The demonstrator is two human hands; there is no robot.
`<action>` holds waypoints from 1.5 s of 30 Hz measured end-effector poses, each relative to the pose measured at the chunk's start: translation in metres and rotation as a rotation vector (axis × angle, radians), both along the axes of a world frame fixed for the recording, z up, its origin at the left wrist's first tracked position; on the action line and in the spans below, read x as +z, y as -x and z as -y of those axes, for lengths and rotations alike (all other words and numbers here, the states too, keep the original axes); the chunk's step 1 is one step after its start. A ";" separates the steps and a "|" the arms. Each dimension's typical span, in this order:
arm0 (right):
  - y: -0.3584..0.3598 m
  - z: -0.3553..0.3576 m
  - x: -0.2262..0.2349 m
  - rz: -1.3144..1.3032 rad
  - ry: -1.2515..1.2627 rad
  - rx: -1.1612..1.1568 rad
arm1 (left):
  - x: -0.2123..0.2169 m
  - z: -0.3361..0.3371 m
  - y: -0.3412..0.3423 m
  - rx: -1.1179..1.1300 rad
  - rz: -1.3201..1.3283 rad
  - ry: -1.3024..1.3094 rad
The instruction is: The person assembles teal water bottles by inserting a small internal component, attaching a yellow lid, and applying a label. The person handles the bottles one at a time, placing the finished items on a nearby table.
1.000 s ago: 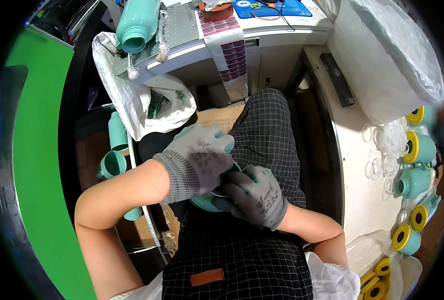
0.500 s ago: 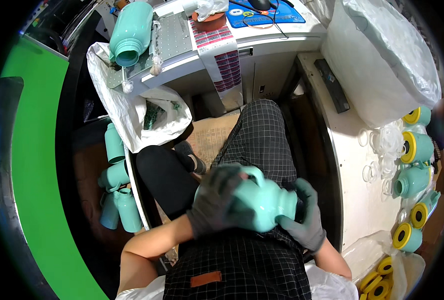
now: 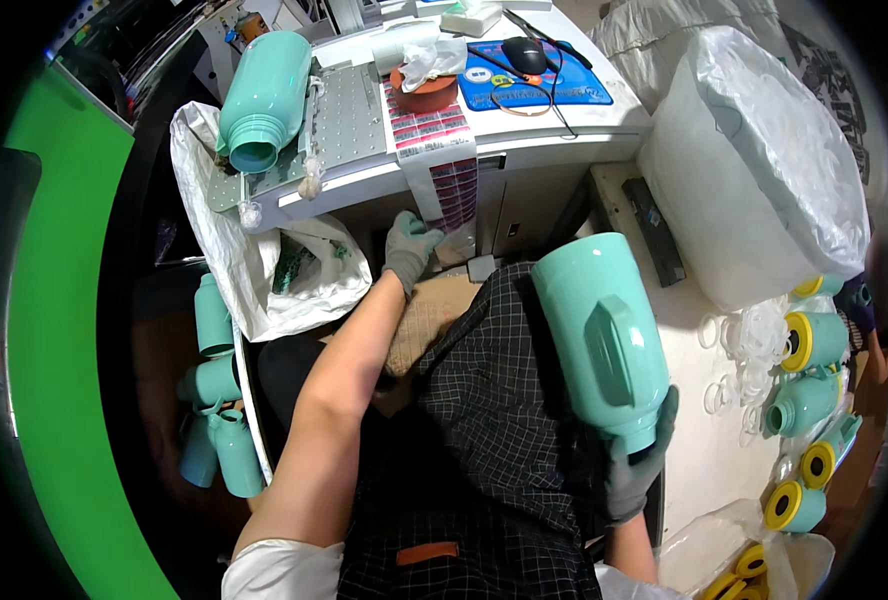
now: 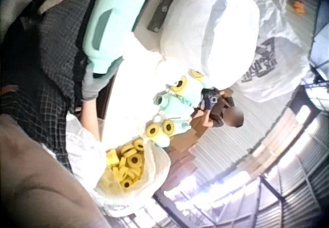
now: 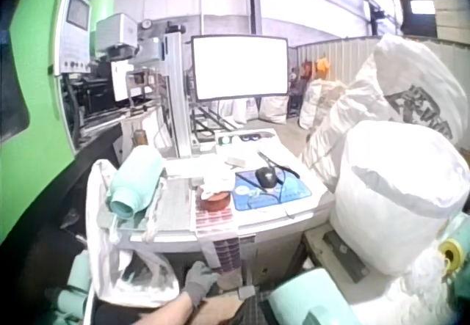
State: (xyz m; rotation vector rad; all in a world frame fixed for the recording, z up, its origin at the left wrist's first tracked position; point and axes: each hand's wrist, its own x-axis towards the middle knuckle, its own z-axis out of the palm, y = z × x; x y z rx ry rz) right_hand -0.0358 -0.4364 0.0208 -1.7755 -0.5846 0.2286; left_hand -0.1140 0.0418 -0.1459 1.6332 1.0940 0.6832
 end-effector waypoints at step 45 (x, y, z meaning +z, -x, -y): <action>0.039 0.021 -0.039 0.670 0.121 0.136 | 0.174 0.208 0.040 -0.307 0.154 0.156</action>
